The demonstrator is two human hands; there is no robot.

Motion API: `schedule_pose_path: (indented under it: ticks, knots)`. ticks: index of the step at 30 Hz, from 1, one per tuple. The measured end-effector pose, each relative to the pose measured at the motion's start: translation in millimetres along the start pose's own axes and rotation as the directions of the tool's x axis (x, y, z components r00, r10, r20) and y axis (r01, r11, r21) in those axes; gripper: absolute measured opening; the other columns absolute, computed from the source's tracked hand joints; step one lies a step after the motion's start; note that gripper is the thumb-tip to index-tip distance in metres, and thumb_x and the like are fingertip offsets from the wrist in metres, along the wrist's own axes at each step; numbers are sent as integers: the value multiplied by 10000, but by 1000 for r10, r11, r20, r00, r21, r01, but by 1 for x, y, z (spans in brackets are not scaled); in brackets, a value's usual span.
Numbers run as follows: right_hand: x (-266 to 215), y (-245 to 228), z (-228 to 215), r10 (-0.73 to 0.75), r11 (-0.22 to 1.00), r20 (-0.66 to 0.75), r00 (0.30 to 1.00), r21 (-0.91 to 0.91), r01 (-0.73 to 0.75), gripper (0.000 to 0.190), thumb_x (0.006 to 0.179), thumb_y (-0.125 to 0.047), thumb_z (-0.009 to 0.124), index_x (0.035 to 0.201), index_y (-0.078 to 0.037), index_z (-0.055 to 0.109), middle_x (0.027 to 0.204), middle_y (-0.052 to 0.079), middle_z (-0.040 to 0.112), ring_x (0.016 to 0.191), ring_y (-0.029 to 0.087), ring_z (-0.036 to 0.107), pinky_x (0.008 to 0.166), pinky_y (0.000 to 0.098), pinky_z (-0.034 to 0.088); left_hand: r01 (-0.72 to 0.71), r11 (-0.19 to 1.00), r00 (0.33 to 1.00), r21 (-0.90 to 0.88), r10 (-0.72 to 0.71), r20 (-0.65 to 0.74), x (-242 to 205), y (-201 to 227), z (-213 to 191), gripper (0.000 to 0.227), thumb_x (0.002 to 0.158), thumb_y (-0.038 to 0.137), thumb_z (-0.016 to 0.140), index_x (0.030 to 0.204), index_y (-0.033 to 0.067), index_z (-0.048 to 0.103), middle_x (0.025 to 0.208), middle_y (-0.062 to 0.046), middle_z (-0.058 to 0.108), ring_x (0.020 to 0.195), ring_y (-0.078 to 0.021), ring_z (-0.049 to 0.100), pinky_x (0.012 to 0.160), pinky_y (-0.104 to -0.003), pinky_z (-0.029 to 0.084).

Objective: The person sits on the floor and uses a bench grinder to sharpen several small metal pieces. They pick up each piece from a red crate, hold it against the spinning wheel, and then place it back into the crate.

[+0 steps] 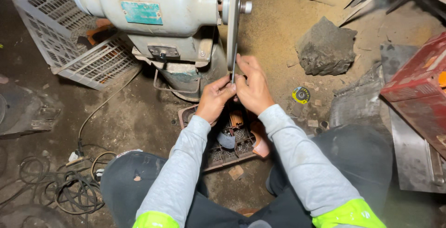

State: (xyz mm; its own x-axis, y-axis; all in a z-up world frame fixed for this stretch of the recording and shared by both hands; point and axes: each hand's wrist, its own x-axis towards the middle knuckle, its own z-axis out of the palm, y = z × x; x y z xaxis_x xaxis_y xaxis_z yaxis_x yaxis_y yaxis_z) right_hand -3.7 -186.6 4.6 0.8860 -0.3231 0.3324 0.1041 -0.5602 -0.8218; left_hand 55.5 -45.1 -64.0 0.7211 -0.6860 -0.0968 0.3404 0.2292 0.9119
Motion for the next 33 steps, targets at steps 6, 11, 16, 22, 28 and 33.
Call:
schedule_pose_path:
  ticks: [6, 11, 16, 22, 28, 33]
  knots:
    - [-30, 7, -28, 26, 996, 197, 980, 79, -42, 461, 849, 12, 558, 1295, 75, 658, 1132, 188, 656, 1098, 302, 653, 971, 345, 502, 10, 939, 989, 344, 43, -145, -41, 3, 15, 580, 831, 86, 827, 1347, -22, 585, 1060, -79, 673, 896, -129, 651, 828, -259, 550]
    - [-63, 35, -29, 489, 719, 394, 778, 324, -615, 299, 937, -87, 644, 1222, 7, 641, 953, 64, 675, 809, 118, 645, 626, 307, 528, -56, 561, 957, 826, 266, -116, -77, 0, 39, 605, 748, 122, 892, 1263, -7, 604, 966, -142, 611, 746, -253, 606, 701, -347, 523]
    - [-90, 99, -42, 446, 854, 291, 846, 146, -500, 259, 875, 2, 689, 1133, 19, 666, 832, 46, 694, 739, 94, 638, 665, 251, 532, 78, 520, 995, 851, -95, -33, -87, -36, 17, 656, 815, 196, 835, 1377, 11, 553, 1018, -164, 670, 879, -296, 662, 822, -400, 539]
    - [-132, 168, -37, 548, 836, 359, 755, -250, -488, 209, 730, -31, 785, 917, -4, 695, 743, 82, 706, 699, 162, 670, 670, 312, 542, -19, -95, 992, 995, -128, 7, -100, -105, -32, 617, 702, 39, 750, 1302, 137, 642, 1417, -209, 515, 1300, -394, 472, 1038, -494, 438]
    - [-172, 209, -24, 663, 743, 310, 681, -383, -549, 225, 672, -107, 840, 845, -48, 708, 777, 105, 727, 745, 229, 710, 724, 351, 566, -121, -215, 984, 969, -156, 88, -110, -146, -53, 411, 895, 80, 567, 1291, 133, 662, 1366, -142, 545, 1285, -356, 475, 1045, -591, 387]
    - [-183, 213, -18, 645, 735, 308, 699, -499, -459, 242, 675, -126, 814, 875, -28, 721, 880, 167, 756, 883, 340, 736, 833, 401, 572, -144, -227, 974, 963, -203, 98, -107, -147, -56, 339, 905, 81, 558, 1220, 100, 682, 1347, -132, 553, 1315, -336, 465, 1069, -564, 377]
